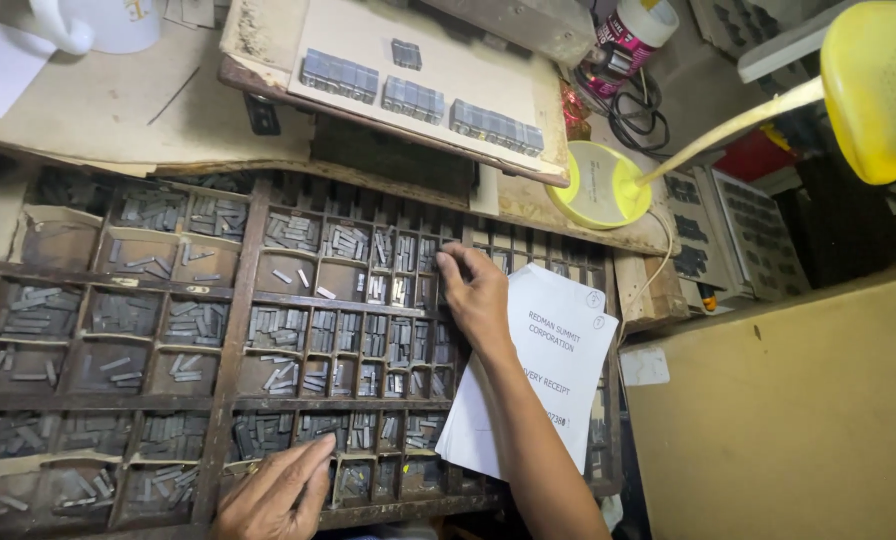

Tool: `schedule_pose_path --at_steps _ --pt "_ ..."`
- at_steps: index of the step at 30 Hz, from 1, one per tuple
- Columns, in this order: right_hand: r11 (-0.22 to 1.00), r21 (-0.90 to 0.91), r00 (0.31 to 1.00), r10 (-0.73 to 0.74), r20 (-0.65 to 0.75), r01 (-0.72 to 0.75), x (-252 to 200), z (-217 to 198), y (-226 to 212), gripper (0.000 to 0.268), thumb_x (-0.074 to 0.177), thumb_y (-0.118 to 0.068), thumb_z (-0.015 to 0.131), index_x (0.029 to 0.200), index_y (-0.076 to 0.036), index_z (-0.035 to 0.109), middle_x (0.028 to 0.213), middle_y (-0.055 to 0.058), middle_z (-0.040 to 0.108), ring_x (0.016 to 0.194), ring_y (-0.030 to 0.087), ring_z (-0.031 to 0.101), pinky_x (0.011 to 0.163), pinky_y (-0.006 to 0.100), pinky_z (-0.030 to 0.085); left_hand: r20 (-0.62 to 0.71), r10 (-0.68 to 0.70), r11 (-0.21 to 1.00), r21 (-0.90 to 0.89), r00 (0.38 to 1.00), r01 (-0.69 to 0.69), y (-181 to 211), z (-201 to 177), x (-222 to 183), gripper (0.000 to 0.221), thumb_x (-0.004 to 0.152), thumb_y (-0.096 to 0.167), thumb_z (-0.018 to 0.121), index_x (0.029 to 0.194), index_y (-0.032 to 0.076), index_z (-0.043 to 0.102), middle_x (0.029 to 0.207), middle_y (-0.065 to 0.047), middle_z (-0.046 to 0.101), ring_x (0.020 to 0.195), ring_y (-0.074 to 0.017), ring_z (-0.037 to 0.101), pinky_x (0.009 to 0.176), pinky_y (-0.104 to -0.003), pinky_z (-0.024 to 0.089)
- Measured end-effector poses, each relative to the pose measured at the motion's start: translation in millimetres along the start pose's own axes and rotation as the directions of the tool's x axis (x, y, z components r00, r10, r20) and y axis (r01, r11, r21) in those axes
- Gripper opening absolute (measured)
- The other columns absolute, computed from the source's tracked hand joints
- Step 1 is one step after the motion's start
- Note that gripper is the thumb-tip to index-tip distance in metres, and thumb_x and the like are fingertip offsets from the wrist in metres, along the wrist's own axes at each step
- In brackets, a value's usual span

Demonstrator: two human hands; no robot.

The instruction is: Selecting and arranging individual metal type characters from a type case for letterpress printing.

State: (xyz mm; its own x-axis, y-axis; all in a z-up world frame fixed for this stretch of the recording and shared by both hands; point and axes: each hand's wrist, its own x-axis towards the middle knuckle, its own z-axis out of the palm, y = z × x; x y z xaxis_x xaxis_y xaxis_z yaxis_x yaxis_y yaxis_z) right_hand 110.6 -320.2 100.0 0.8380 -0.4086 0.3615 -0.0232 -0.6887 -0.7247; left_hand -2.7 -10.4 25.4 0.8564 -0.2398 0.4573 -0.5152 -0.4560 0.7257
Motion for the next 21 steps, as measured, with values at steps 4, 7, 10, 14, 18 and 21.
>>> schedule_pose_path --at_steps 4,7,10,14,18,21 --pt "0.968 -0.177 0.984 -0.172 0.048 0.178 8.4 2.9 7.7 0.029 0.103 -0.03 0.06 0.122 -0.014 0.074 0.089 0.005 0.066 0.082 0.019 0.059 0.073 0.035 0.049 -0.054 0.076 0.996 -0.046 0.996 -0.079 4.9 -5.6 8.4 0.033 0.087 0.014 0.075 0.119 0.021 0.076 0.106 0.003 0.08 0.088 -0.0112 0.079 0.083 -0.028 0.065" --pt "0.883 -0.38 0.956 -0.207 0.206 0.274 6.2 19.7 8.9 0.023 0.103 -0.023 0.058 0.119 -0.015 0.073 0.085 0.002 0.055 0.066 0.015 0.053 0.044 0.027 0.043 -0.034 0.086 0.996 -0.021 0.996 -0.087 3.2 -5.1 6.1 0.036 0.087 0.016 0.077 0.122 0.023 0.076 0.107 0.005 0.08 0.086 -0.0089 0.079 0.083 -0.026 0.065" --pt "0.763 -0.602 0.95 -0.049 0.309 0.236 9.0 19.9 -37.0 0.031 0.102 -0.021 0.045 0.13 -0.016 0.057 0.093 0.014 0.048 0.062 0.037 0.058 0.041 0.051 0.049 -0.04 0.089 0.996 -0.022 0.995 -0.09 7.0 -6.9 9.5 0.032 0.087 0.015 0.076 0.119 0.021 0.077 0.105 0.004 0.08 0.086 -0.0093 0.079 0.082 -0.027 0.065" --pt "0.722 -0.647 0.939 -0.011 0.343 0.245 11.8 26.6 -40.4 0.042 0.091 -0.013 0.051 0.133 -0.012 0.054 0.096 0.017 0.051 0.07 0.044 0.063 0.047 0.058 0.049 -0.063 0.086 0.996 0.016 0.994 -0.086 10.2 -9.4 11.2 0.031 0.087 0.016 0.077 0.117 0.022 0.078 0.105 0.005 0.08 0.084 -0.0103 0.078 0.08 -0.028 0.063" --pt "0.94 -0.342 0.929 0.128 0.346 -0.001 17.1 14.1 -42.2 0.021 0.103 -0.024 0.045 0.116 -0.017 0.061 0.115 0.01 0.069 0.093 0.03 0.066 0.078 0.047 0.052 -0.058 0.069 0.996 0.052 0.996 -0.066 13.9 -11.8 12.6 0.031 0.087 0.017 0.077 0.117 0.025 0.078 0.103 0.009 0.079 0.081 -0.0088 0.076 0.079 -0.026 0.062" --pt "0.911 -0.411 0.933 0.116 0.341 0.037 17.4 11.2 -41.3 0.028 0.099 -0.02 0.045 0.122 -0.024 0.061 0.106 0.01 0.063 0.085 0.034 0.064 0.072 0.051 0.05 -0.017 0.048 0.998 0.051 0.999 -0.047 12.4 -12.8 12.3 0.034 0.087 0.019 0.077 0.12 0.026 0.077 0.106 0.011 0.079 0.082 -0.0094 0.077 0.079 -0.028 0.063"
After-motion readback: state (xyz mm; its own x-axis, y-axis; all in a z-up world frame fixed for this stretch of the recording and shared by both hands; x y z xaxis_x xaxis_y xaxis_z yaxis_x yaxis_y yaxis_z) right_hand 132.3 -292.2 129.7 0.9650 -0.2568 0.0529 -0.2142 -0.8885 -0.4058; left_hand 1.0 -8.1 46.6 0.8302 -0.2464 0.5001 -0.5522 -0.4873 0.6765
